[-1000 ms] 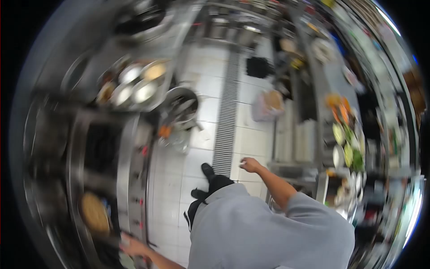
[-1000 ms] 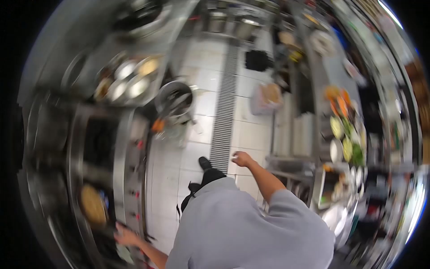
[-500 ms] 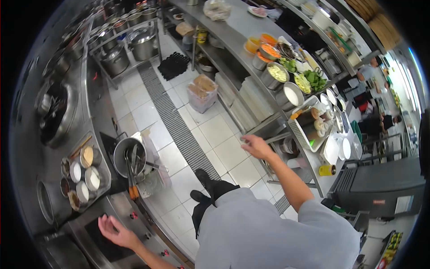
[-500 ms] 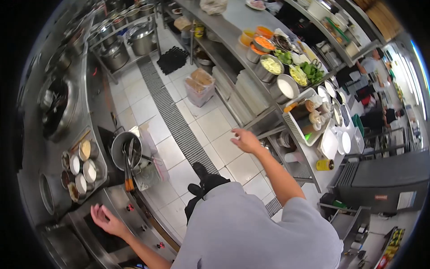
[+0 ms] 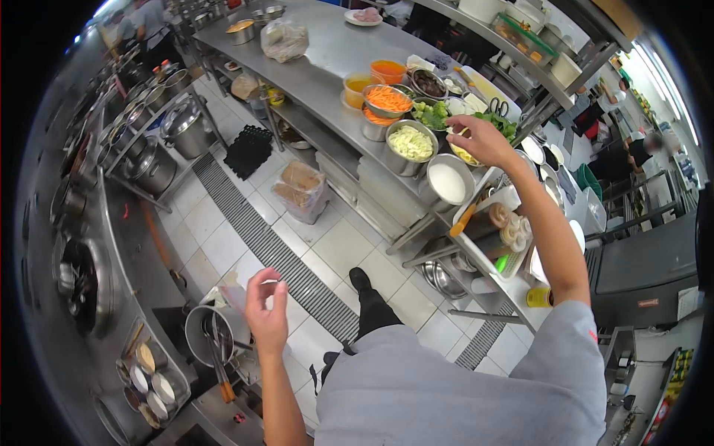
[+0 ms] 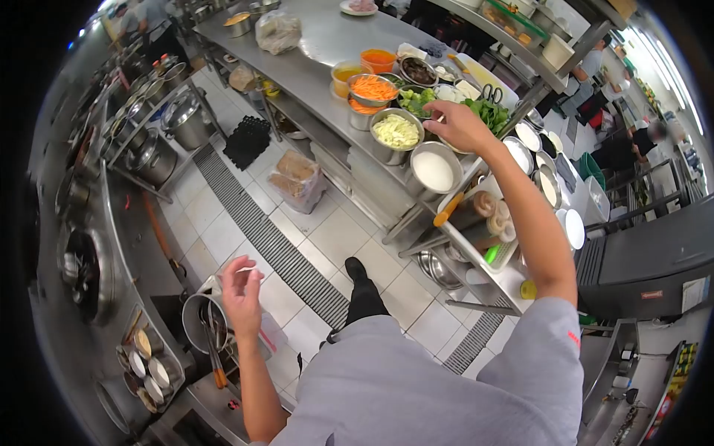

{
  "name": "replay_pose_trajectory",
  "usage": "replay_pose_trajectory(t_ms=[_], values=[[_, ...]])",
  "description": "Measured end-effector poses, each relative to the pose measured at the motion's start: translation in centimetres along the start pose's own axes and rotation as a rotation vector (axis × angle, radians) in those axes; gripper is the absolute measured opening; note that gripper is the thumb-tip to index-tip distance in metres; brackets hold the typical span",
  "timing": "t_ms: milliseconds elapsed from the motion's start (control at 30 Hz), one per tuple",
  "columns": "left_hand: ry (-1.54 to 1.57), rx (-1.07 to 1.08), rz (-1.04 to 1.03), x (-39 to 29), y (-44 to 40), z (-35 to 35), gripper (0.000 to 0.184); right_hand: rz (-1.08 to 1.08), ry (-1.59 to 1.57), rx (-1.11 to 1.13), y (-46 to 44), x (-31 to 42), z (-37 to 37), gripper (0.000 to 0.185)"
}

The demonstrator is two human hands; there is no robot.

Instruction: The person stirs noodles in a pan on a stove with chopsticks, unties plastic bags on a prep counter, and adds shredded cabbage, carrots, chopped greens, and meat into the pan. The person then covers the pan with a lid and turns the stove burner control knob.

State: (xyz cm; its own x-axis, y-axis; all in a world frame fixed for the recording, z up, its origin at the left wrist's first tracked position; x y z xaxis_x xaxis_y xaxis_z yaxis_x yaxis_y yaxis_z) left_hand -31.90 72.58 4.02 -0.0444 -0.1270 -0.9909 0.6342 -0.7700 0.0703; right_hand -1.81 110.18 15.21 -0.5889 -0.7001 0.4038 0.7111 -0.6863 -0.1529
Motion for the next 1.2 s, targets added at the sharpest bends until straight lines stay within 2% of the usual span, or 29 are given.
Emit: replay_pose_trajectory(t_ms=[200, 233, 300, 333, 367, 433, 533, 700, 800, 833, 900, 1067, 1167, 1200], values=[[0.088, 0.195, 0.13, 0.9, -9.2, -13.8, 0.025, 0.052, 0.056, 0.379, -4.7, -9.5, -6.5, 0.046], [0.113, 0.24, 0.151, 1.1, -10.4, -15.7, 0.024, 0.049, 0.045, 0.389, -5.2, -11.0, -7.7, 0.046], [0.098, 0.231, 0.17, 1.0, -12.6, -18.7, 0.024, 0.197, 0.092, 0.358, -6.0, -12.3, -9.6, 0.051], [0.102, 0.261, 0.205, 1.3, -13.6, -20.3, 0.024, 0.125, 0.08, 0.477, -6.5, -12.3, -10.2, 0.06], [0.108, 0.291, 0.237, 1.7, -14.4, -21.8, 0.024, 0.118, 0.073, 0.484, -7.0, -13.0, -11.1, 0.06], [0.071, 0.306, 0.251, 2.1, -15.9, -24.1, 0.026, 0.311, -0.037, 0.432, -7.9, -12.3, -12.3, 0.073], [0.102, 0.359, 0.336, 4.2, -17.9, -28.1, 0.031, 0.314, 0.009, 0.499, -8.7, -12.2, -13.7, 0.082], [0.085, 0.42, 0.417, 5.5, -19.6, -33.6, 0.037, 0.382, 0.029, 0.573, -8.9, -13.1, -17.2, 0.081], [0.067, 0.455, 0.374, 5.9, -20.1, -35.9, 0.045, 0.352, -0.071, 0.506, -8.8, -13.7, -16.9, 0.074], [0.067, 0.448, 0.379, 6.1, -20.1, -36.3, 0.045, 0.358, -0.075, 0.511, -8.4, -13.0, -16.7, 0.074], [-0.023, 0.422, 0.359, 6.5, -20.5, -37.1, 0.046, 0.379, -0.007, 0.37, -8.4, -11.8, -15.1, 0.072], [-0.092, 0.353, 0.311, 7.2, -21.4, -37.8, 0.041, 0.429, 0.103, 0.437, -9.2, -12.8, -18.2, 0.071], [-0.057, 0.364, 0.336, 7.3, -21.9, -37.7, 0.038, 0.471, -0.02, 0.428, -9.5, -12.5, -18.5, 0.063], [-0.026, 0.382, 0.358, 7.5, -21.7, -37.7, 0.037, 0.378, -0.155, 0.403, -9.8, -12.8, -18.0, 0.055]])
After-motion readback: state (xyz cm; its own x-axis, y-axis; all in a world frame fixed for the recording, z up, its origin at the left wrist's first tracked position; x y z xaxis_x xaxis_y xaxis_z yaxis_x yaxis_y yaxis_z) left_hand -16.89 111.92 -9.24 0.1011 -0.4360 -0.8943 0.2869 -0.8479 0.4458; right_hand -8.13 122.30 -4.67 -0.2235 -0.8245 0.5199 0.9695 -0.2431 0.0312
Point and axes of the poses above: each hand's wrist, its own y-axis away from the middle knuckle, its own z-axis out of the back of the hand, x = y × z, the point moved 9 cm from there along -y, towards the middle knuckle, and after that the axes turned 9 degrees about z, right-handed, at the moved point
